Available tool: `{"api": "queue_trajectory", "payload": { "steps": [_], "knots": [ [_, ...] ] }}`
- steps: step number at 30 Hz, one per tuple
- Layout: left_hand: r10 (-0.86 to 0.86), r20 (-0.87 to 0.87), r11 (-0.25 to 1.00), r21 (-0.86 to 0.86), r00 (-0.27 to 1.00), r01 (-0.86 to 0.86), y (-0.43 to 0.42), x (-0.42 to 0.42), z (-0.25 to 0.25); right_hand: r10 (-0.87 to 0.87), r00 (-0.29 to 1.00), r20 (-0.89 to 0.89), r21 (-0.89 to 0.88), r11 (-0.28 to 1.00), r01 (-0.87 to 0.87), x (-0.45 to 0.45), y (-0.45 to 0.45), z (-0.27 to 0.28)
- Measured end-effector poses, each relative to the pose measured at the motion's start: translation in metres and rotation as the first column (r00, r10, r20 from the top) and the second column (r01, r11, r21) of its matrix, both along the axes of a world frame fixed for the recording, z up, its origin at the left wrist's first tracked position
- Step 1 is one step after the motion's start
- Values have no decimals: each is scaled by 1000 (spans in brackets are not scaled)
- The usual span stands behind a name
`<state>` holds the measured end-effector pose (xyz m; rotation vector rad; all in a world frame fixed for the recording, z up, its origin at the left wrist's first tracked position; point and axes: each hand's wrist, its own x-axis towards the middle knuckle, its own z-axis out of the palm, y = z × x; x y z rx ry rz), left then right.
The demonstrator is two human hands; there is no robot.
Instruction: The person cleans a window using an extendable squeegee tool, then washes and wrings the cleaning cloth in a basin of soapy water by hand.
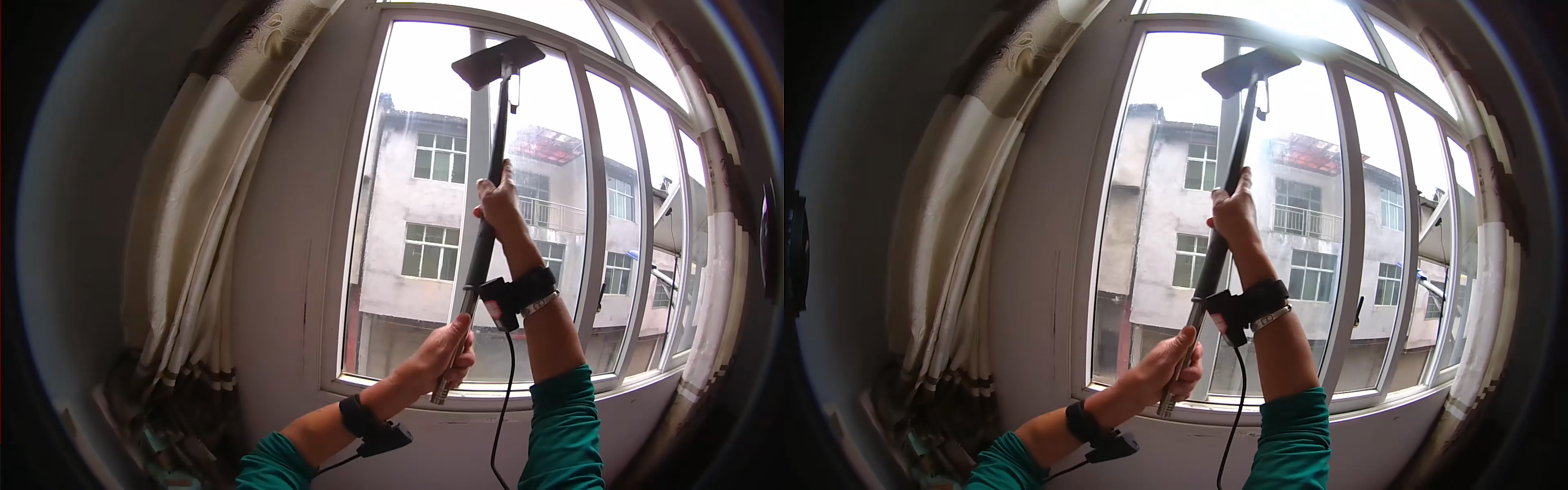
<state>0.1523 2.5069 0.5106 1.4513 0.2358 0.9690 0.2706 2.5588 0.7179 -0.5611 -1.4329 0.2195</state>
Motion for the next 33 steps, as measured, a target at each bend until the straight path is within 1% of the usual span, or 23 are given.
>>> {"api": "queue_trajectory", "payload": {
  "steps": [1, 3, 5, 7, 9, 11, 13, 16, 17, 18, 19, 20, 21, 22, 23, 24, 26, 27, 29, 30, 31, 32, 33],
  "knots": [
    [14, 13, 1000, 3, 1000, -14, -1, -9, 11, 27, 999, -43, 7, 1000, -27, -1, 6, 10],
    [91, -12, 993, 75, 996, -90, -9, -27, 27, 59, 996, -70, 27, 998, -57, -14, -2, 22],
    [186, 32, 969, 159, 982, -189, -18, -51, 30, 91, 993, -74, 34, 995, -89, -35, -3, 25],
    [260, 32, 949, 176, 965, -262, -29, -61, 26, 87, 993, -78, 37, 996, -84, -50, -8, 25],
    [294, 63, 940, 163, 954, -301, -34, -63, 14, 152, 987, -57, 45, 988, -149, -66, -10, 16],
    [324, 83, 931, 150, 942, -333, -39, -65, 3, 275, 961, 8, 38, 961, -275, -81, -8, 10],
    [408, 126, 895, 144, 904, -423, -45, -71, -8, 337, 941, 33, 45, 940, -338, -102, -4, 2],
    [448, 145, 874, 136, 882, -466, -43, -82, -30, 309, 951, 30, 28, 951, -309, -115, -8, -17],
    [459, 160, 869, 125, 874, -479, -43, -82, -38, 300, 953, 52, 16, 954, -301, -115, -8, -25],
    [476, 165, 867, 75, 864, -492, -44, -77, -50, 290, 954, 75, 5, 957, -291, -116, -7, -35],
    [486, 159, 867, 39, 859, -497, -43, -72, -66, 342, 936, 83, 3, 939, -344, -118, -7, -50],
    [494, 152, 866, 2, 856, -500, -42, -68, -85, 308, 942, 133, -2, 951, -310, -120, -7, -68],
    [494, 168, 868, -31, 853, -496, -41, -63, -105, 282, 940, 189, -85, 959, -271, -123, -13, -86],
    [494, 181, 869, -66, 850, -491, -41, -59, -126, 250, 934, 255, -60, 968, -243, -131, -4, -108],
    [489, 186, 872, -92, 852, -480, -41, -57, -150, 262, 909, 323, -92, 965, -246, -134, -21, -128],
    [485, 192, 875, -119, 853, -470, -41, -55, -173, 199, 907, 371, -33, 979, -201, -140, -2, -154],
    [485, 213, 872, -197, 848, -449, -59, -44, -207, 187, 899, 395, -35, 981, -188, -138, -17, -192],
    [486, 214, 871, -199, 848, -449, -73, -35, -224, 235, 895, 379, -54, 971, -232, -133, -27, -209],
    [557, 295, 826, -299, 776, -479, -93, -23, -243, 279, 874, 398, -112, 960, -255, -123, -40, -227],
    [522, 284, 851, -246, 804, -465, -94, -30, -235, 280, 875, 395, -107, 960, -259, -126, -35, -219],
    [499, 217, 861, -232, 839, -452, -86, -42, -219, 238, 889, 392, -53, 970, -237, -131, -27, -203],
    [474, 149, 872, -218, 868, -439, -74, -57, -191, 196, 901, 386, 2, 977, -213, -137, -23, -181],
    [464, 139, 883, -153, 875, -444, -67, -71, -158, 244, 905, 348, -84, 970, -229, -140, -40, -141]
  ]
}}
